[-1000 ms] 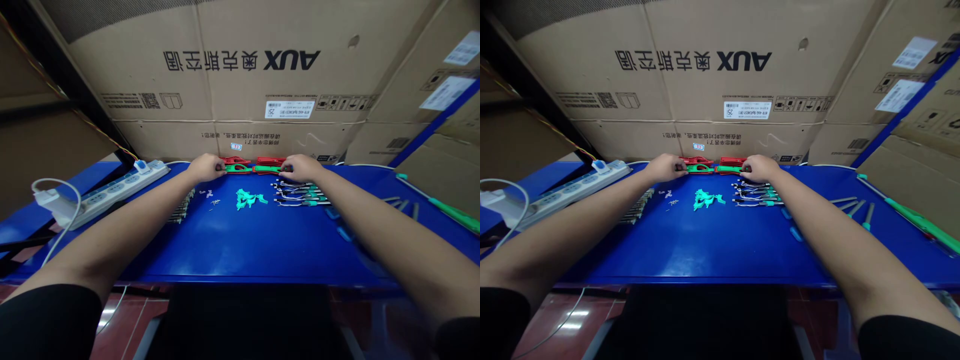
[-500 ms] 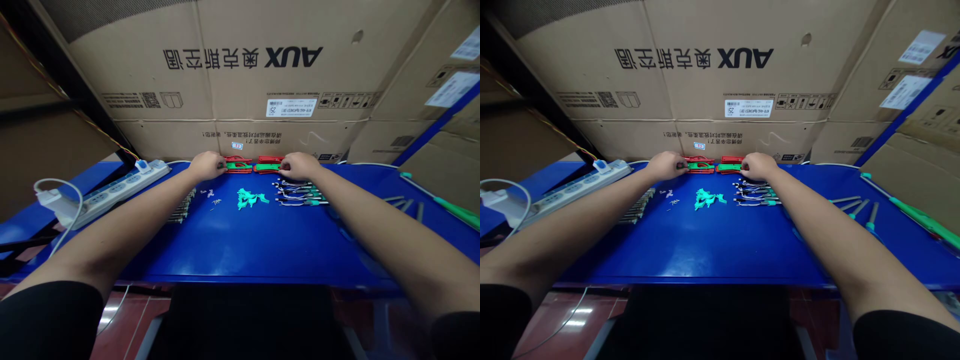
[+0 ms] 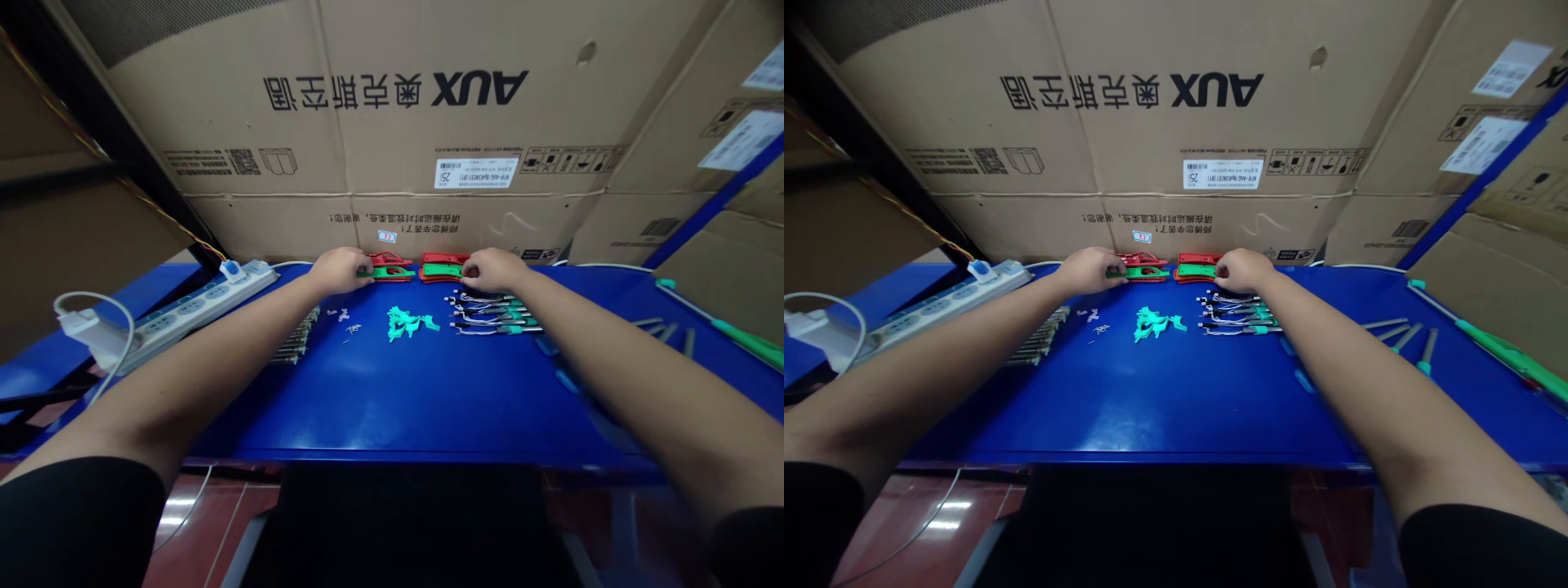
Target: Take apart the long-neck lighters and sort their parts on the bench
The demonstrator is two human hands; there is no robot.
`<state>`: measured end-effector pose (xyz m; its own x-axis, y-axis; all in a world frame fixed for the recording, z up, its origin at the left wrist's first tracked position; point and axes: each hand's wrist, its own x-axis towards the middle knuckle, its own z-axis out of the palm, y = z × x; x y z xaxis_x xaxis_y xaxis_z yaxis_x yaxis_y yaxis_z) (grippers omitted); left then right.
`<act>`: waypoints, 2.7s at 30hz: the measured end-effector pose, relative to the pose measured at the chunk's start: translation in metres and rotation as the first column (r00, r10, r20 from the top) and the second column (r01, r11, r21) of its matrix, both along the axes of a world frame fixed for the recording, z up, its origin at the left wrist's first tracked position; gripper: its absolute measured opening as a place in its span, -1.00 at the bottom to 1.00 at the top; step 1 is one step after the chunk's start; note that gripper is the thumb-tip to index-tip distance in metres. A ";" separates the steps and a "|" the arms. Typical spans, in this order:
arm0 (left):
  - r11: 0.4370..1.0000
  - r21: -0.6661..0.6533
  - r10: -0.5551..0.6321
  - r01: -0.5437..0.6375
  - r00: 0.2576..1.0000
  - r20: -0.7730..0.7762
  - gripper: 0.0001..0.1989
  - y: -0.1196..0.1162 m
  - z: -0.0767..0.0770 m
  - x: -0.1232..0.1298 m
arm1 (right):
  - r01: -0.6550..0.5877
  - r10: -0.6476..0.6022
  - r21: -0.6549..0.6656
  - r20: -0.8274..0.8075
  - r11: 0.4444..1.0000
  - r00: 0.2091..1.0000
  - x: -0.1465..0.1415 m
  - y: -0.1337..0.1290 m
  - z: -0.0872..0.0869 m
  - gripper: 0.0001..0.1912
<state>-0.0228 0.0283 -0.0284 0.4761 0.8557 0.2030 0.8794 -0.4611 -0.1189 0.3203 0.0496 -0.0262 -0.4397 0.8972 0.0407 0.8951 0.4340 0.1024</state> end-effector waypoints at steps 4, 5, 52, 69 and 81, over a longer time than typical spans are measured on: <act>1.000 0.005 -0.025 0.025 1.000 -0.008 -0.79 0.004 0.000 -0.002 | -0.012 0.011 -0.043 -0.030 0.999 0.999 0.000 0.005 -0.002 -0.69; 1.000 0.008 -0.029 0.029 1.000 -0.011 -0.79 0.005 0.000 -0.002 | -0.013 0.011 -0.053 -0.040 0.998 0.999 0.001 0.006 -0.002 -0.71; 0.992 0.033 -0.124 0.121 0.985 0.121 -0.73 0.009 -0.011 -0.012 | -0.271 0.283 0.123 -0.088 0.955 0.955 -0.115 0.034 0.004 -0.71; 0.991 0.034 -0.129 0.126 0.983 0.128 -0.74 0.006 -0.014 -0.014 | -0.354 0.350 -0.013 -0.104 0.935 0.931 -0.122 0.044 0.005 -0.68; 0.994 0.032 -0.109 0.105 0.984 0.142 -0.74 0.005 -0.009 -0.015 | -0.255 0.270 0.145 -0.090 0.956 0.959 -0.125 0.041 0.012 -0.66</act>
<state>-0.0376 0.0334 -0.0377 0.5291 0.7953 0.2959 0.8339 -0.5519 -0.0075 0.1949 0.0906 -0.0144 -0.6456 0.7343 0.2098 0.7601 0.6445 0.0828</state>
